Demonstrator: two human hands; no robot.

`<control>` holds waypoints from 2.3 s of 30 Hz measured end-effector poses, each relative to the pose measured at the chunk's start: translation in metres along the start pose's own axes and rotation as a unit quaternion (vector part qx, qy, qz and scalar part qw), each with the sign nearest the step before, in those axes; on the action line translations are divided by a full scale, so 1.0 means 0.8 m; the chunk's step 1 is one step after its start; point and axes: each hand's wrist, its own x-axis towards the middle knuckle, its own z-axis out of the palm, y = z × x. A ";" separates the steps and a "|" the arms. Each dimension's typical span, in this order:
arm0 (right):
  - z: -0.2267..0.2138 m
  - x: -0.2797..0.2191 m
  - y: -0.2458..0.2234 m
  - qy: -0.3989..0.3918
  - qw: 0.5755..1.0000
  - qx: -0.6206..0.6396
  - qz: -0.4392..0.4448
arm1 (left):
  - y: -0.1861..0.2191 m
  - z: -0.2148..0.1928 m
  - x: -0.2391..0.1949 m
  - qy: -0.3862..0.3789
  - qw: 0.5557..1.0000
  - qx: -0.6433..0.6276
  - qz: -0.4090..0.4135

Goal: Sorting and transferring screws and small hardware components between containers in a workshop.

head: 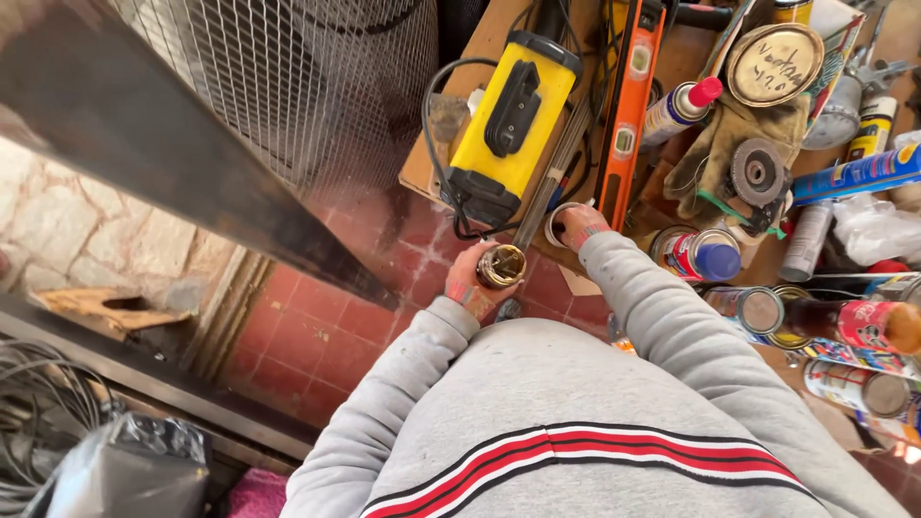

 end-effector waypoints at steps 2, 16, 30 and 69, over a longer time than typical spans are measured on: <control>0.012 0.012 0.005 0.023 1.000 -0.001 0.003 | -0.005 -0.007 0.006 -0.009 1.000 -0.002 0.008; 0.016 -0.066 0.050 0.217 0.897 0.384 -0.013 | -0.019 -0.019 0.010 -0.071 0.997 -0.019 0.001; -0.090 -0.206 -0.098 -0.042 0.521 0.826 -0.212 | -0.026 -0.024 0.011 -0.094 0.994 -0.036 0.035; -0.136 -0.228 -0.229 0.288 0.753 0.555 -0.204 | -0.013 -0.076 0.015 -0.109 0.987 -0.111 -0.030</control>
